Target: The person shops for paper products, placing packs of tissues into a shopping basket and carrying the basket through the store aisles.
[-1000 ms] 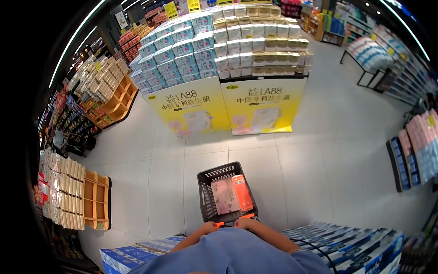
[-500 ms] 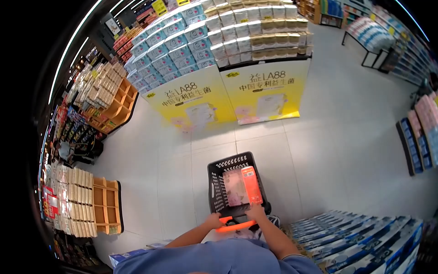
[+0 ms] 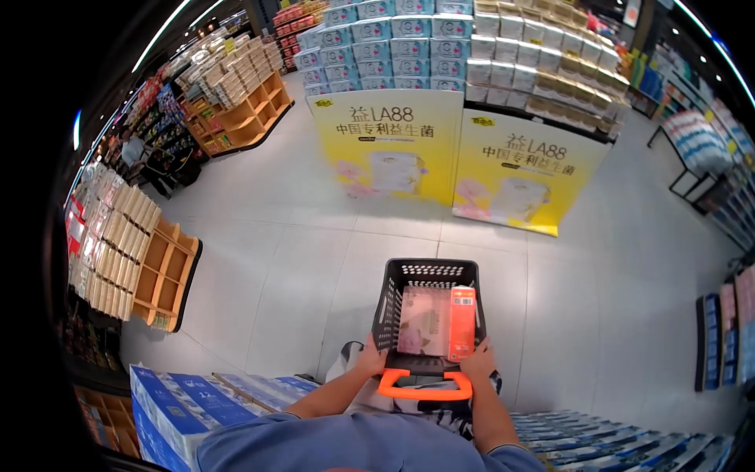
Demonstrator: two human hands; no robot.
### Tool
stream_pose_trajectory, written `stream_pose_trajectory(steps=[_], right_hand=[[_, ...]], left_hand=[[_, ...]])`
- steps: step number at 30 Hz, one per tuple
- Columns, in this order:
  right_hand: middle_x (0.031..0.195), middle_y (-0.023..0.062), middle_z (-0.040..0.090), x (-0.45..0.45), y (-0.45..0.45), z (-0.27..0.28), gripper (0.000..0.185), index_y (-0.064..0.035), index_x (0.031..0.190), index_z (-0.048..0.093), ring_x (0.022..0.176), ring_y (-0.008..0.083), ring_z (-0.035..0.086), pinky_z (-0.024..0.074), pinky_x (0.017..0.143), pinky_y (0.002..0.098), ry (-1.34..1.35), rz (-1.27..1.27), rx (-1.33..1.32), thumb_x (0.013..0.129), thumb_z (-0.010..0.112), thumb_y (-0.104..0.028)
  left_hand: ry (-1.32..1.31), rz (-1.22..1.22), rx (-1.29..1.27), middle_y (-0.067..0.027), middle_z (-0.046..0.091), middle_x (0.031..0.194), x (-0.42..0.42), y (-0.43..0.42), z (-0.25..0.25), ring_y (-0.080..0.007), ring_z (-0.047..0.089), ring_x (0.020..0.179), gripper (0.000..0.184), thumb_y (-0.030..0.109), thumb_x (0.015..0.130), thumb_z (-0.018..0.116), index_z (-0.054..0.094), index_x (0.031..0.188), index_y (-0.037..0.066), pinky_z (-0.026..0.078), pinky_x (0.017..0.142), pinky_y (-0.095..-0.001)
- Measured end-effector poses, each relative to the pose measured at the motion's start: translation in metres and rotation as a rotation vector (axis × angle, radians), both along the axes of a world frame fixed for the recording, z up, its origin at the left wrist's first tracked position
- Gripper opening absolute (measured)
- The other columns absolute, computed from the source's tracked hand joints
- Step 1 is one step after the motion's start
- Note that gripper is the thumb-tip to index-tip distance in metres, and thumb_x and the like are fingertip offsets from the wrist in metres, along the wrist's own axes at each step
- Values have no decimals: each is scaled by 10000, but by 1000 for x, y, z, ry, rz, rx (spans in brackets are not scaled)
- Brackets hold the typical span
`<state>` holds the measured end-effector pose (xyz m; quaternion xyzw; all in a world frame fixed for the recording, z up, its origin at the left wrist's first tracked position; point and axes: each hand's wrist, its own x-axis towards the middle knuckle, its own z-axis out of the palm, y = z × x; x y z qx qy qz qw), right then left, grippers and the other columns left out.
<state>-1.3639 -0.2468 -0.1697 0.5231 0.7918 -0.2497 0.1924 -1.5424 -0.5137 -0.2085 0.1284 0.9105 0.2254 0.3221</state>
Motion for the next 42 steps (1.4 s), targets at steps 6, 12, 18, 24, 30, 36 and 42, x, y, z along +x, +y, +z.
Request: stream_pose_trajectory(steps=[6,12,18,24,30,36,42], right_hand=[[1534,324,171,-7,9,-16,1118,-34,1544,0,1311,497,393,381,1074,510,50,18,-9,777,726,-402],[1545,321,138,-19,7,-10,1216,-45,1548,15,1319,519,362,374,1076,525,65,-12,5,716,777,-499],[1545,318,141,-31,10,-7,1255,-48,1548,40,1289,521,401,408,1042,530,54,-43,10,681,782,-569],[1554,293,154,-38,13,-11,1231,-73,1554,49,1281,508,423,424,1019,539,63,-96,23,694,757,-598],[1548,290,184,-41,9,-14,1199,-76,1555,70,1295,497,416,415,1024,549,86,-140,24,709,726,-617],[1551,311,168,-40,12,-18,1194,-64,1553,76,1284,506,428,405,1038,533,96,-113,40,708,727,-601],[1516,358,209,-41,15,-17,1202,-33,1544,92,1265,505,450,407,1044,509,135,-88,66,695,756,-565]], left_hand=[[-47,-237,-265,-309,500,1329,-12,-1,21,-425,560,1187,882,175,893,521,-57,1555,109,443,985,-525],[16,-294,-413,-287,503,1341,-23,11,40,-412,598,1145,864,189,897,481,-69,1563,161,467,961,-510],[-21,-247,-324,-328,407,1425,-43,21,29,-440,494,1268,899,152,869,505,-71,1560,153,395,1060,-494],[243,-296,-81,-369,306,1465,-68,8,-53,-470,314,1379,804,121,873,464,58,1567,104,270,1148,-465],[131,-277,-168,-366,358,1420,-73,25,0,-475,420,1294,845,111,857,515,53,1565,102,336,1106,-472],[44,-274,-184,-305,307,1483,-74,27,2,-442,413,1324,1106,116,780,709,-82,1552,120,366,1094,-471],[-35,-265,-229,-272,298,1501,-73,31,11,-416,376,1359,1328,131,657,855,-137,1540,125,380,1096,-450]])
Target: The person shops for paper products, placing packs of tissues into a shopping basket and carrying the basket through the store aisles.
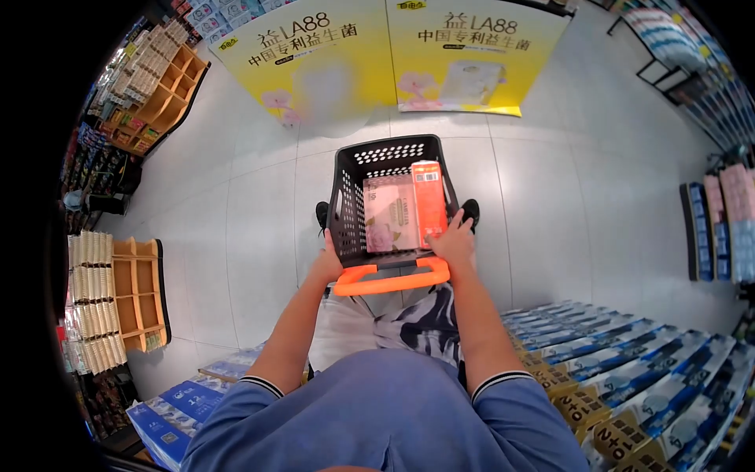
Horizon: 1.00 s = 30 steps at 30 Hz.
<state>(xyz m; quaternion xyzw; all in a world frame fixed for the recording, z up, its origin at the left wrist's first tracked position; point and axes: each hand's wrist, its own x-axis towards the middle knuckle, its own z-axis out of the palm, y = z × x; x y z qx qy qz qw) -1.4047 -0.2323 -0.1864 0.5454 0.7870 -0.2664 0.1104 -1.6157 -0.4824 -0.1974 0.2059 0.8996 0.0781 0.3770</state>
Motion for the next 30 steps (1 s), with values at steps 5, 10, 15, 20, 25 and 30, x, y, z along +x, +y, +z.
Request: stream_pose_trajectory(steps=[5,10,15,20,25,30], right_hand=[[1525,345,200,0,3,-9,1226,-44,1548,70,1263,499,458,425,1029,510,8,4,10,688,765,-573],[1530,334,198,-1,3,-5,1235,-54,1552,58,1261,502,460,436,1022,506,-17,4,-12,688,765,-581],[1527,334,202,-2,3,-3,1231,-62,1553,63,1254,501,468,447,1009,509,-40,0,-12,686,763,-584],[1522,339,209,-1,3,-5,1229,-60,1553,66,1252,506,466,444,1010,512,-22,4,-6,687,756,-593],[1522,335,213,0,2,-7,1228,-60,1551,74,1254,510,461,436,1016,516,-6,-6,-1,685,752,-605],[1528,324,212,1,-1,-6,1220,-77,1554,80,1274,509,439,420,1023,536,-12,-18,-3,689,744,-622]], left_hand=[[25,-25,30,-266,301,1500,-1,-3,1,-412,390,1352,1277,122,686,817,-131,1542,121,379,1093,-447],[37,-14,50,-271,313,1488,1,-4,-1,-414,421,1327,1101,90,773,671,-111,1548,118,379,1084,-442],[44,-17,65,-281,310,1484,-1,-6,-6,-417,437,1313,1004,90,808,580,-90,1555,125,380,1081,-444],[48,-12,59,-285,302,1487,-1,-7,-10,-415,425,1327,1016,90,802,588,-90,1557,141,377,1084,-448],[26,-7,35,-283,293,1497,-1,-6,-6,-409,397,1350,1029,96,797,600,-94,1556,137,367,1096,-446],[28,-17,24,-282,289,1503,0,-8,-2,-403,380,1363,1032,98,798,603,-98,1555,132,356,1106,-444]])
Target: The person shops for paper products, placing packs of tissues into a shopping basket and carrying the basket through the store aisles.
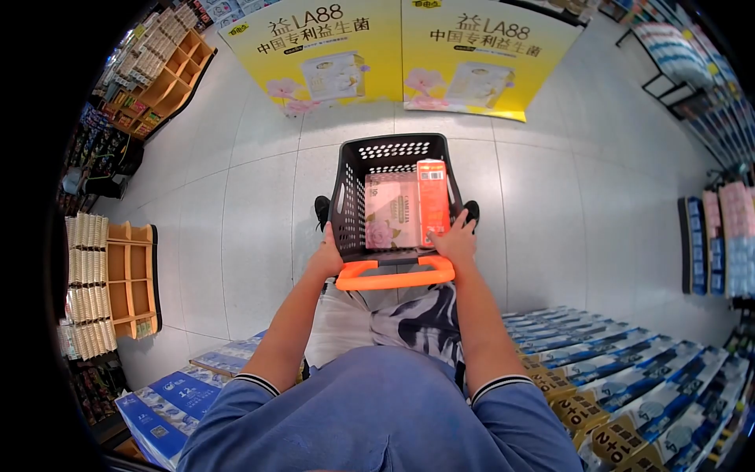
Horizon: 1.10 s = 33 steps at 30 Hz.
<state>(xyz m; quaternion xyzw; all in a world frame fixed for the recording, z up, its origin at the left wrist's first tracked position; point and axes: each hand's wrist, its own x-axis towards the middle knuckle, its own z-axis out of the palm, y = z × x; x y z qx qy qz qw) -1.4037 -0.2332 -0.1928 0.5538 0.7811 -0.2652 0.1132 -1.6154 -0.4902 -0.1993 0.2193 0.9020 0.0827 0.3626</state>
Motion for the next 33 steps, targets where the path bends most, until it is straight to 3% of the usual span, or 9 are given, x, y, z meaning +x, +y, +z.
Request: stream_pose_trajectory(steps=[27,30,33], right_hand=[[1511,342,231,5,-3,4,1223,-63,1550,87,1260,525,443,429,1014,533,2,7,15,692,740,-639],[1510,342,234,7,-2,-1,1221,-61,1550,83,1260,526,444,430,1013,534,47,25,25,695,737,-638],[1515,332,229,2,2,-7,1220,-62,1550,74,1270,524,432,424,1016,542,64,5,8,699,736,-633]], left_hand=[[12,-3,33,-286,308,1495,3,-4,0,-402,365,1370,992,79,815,582,-75,1558,117,346,1113,-427],[11,3,45,-305,295,1488,3,-3,-2,-406,380,1356,1014,74,804,602,-73,1558,118,353,1103,-433],[57,-21,65,-341,388,1407,-4,-3,-14,-424,474,1269,1048,65,787,629,-79,1558,132,411,1043,-463]])
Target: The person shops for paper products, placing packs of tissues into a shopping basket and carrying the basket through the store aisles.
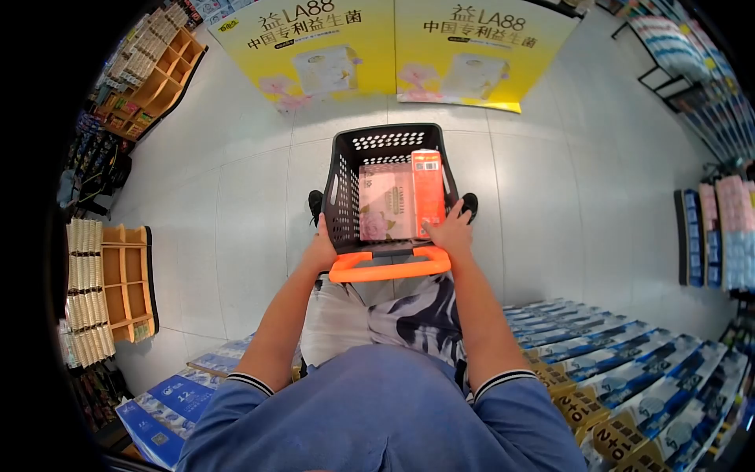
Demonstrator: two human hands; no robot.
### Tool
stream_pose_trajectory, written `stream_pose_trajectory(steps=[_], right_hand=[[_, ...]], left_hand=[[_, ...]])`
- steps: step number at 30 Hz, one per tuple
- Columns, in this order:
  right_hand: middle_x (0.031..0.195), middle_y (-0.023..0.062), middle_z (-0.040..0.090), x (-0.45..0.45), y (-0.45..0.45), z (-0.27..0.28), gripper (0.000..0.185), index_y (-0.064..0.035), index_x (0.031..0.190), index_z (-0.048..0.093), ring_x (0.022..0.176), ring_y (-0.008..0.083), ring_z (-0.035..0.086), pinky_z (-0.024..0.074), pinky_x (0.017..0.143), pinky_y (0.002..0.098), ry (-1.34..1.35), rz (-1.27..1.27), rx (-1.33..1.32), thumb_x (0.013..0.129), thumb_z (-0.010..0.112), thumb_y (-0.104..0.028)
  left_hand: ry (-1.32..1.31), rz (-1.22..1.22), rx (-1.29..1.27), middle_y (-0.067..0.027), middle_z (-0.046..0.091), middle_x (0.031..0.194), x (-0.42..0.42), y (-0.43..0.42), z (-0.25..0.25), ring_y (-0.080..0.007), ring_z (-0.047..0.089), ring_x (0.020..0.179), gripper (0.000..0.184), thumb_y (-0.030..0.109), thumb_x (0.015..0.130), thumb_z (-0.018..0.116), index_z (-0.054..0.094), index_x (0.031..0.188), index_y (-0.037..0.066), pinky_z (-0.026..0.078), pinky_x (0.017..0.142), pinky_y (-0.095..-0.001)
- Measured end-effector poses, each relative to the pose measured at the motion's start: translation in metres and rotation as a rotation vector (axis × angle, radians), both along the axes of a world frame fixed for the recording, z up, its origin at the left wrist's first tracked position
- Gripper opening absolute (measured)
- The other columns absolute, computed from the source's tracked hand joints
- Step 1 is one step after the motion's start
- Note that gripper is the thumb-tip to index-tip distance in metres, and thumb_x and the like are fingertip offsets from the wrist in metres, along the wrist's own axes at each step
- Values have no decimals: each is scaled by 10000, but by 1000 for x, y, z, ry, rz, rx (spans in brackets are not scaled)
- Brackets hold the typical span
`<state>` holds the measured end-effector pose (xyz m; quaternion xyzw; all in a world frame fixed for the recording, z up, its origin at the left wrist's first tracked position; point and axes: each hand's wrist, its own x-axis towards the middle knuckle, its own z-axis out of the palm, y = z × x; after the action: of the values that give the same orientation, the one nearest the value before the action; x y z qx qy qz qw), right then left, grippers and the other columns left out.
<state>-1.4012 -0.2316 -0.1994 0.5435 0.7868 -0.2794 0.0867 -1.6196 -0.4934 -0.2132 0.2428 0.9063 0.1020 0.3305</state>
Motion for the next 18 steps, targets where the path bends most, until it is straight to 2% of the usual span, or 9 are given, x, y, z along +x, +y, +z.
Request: stream_pose_trajectory(steps=[2,5,7,9,10,11,13,16,18], right_hand=[[1515,327,229,-6,3,-8,1219,-62,1550,72,1276,523,425,421,1016,547,-8,-3,-1,699,737,-630],[1512,317,231,-25,13,-5,1218,-64,1550,69,1289,513,410,415,1015,560,-31,-27,-46,699,741,-619],[1503,320,244,-39,27,-2,1206,-64,1549,76,1268,507,437,421,1009,558,-38,-24,-32,701,743,-605],[1497,329,247,-41,28,5,1184,-53,1545,80,1243,507,463,428,1009,541,-44,-28,-50,712,753,-558],[1494,333,247,-49,38,3,1170,-44,1542,84,1231,511,472,430,1011,531,-25,-23,-38,716,760,-524],[1492,338,248,-57,46,0,1156,-35,1539,88,1220,515,481,433,1013,521,-5,-18,-29,721,766,-490],[1493,341,244,-62,51,-4,1121,6,1527,102,1252,514,450,418,1034,500,-2,-28,-77,737,767,-430],[1491,340,247,-53,50,-6,1073,36,1513,130,1275,508,424,398,1053,486,39,17,29,754,762,-381],[1477,321,286,-57,46,7,1011,55,1491,175,1272,477,429,396,1058,466,-147,249,408,764,756,-340]], left_hand=[[-33,-6,-13,-360,494,1286,-11,3,2,-443,558,1158,1105,54,769,657,-118,1551,155,462,964,-495],[0,-31,-7,-352,552,1213,-29,16,-10,-460,600,1081,1136,47,765,660,-161,1539,175,484,920,-511],[20,-37,-10,-352,539,1234,-42,29,-18,-459,601,1084,1140,35,766,648,-185,1531,178,482,925,-512],[7,-36,-27,-348,528,1262,-46,33,-4,-469,602,1072,1105,29,768,620,-164,1536,156,480,920,-508],[-48,-17,65,-340,550,1230,-54,41,0,-478,600,1054,1030,16,795,564,-141,1539,124,479,909,-502],[-54,-13,42,-340,550,1230,-61,41,-8,-478,600,1054,1030,16,795,564,-141,1539,124,479,909,-502],[23,-69,203,-344,569,1195,-70,41,-23,-477,607,1014,946,7,827,510,-106,1540,96,479,881,-503],[-31,-52,219,-346,581,1159,-59,39,-5,-477,613,983,895,6,855,481,-88,1540,93,481,850,-512],[-67,-28,153,-339,583,1161,-55,42,6,-479,613,973,892,17,860,489,-82,1541,93,480,838,-515]])
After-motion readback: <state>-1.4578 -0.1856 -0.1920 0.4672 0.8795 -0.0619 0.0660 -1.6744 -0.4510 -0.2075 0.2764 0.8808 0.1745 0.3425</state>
